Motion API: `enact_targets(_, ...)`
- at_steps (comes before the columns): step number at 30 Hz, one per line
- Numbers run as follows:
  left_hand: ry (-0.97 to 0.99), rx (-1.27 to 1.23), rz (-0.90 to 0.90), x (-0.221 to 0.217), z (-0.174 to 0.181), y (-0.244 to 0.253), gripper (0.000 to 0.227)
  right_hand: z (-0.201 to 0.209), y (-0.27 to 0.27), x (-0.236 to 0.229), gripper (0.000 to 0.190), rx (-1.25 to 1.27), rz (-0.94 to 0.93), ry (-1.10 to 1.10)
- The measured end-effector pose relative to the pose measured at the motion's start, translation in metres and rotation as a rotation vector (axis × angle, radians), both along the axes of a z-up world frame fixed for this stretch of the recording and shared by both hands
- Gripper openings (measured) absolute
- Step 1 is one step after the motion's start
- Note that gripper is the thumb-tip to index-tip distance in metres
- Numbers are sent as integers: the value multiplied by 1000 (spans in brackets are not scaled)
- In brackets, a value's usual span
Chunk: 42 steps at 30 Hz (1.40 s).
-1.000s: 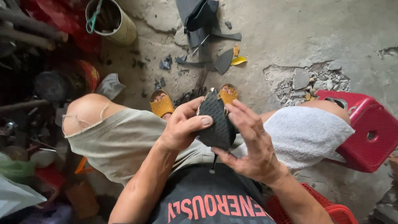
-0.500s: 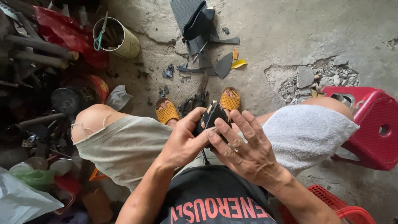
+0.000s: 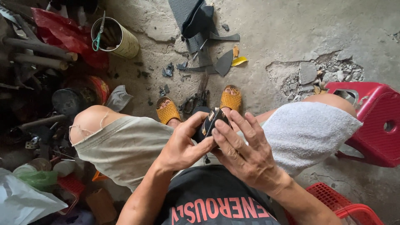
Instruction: Trimming and fitting a rubber sole piece onto a high-heeled shoe using a knife.
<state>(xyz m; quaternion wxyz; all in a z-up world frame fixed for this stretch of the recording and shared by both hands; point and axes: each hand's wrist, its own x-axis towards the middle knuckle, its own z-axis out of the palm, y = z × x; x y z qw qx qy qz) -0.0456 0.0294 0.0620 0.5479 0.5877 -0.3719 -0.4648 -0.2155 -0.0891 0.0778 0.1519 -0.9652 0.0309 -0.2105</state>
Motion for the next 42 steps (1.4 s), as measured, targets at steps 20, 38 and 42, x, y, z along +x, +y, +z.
enact_targets(20, 473, 56, 38, 7, -13, 6, 31, 7, 3, 6, 61, 48, -13, 89)
enact_targets(38, 375, 63, 77, 13, -21, 1, 37, -4, -10, 11, 68, 99, 21, 153)
enact_targets(42, 406, 60, 88, 14, -23, -4, 37, -6, -15, 15, 73, 171, 37, 171)
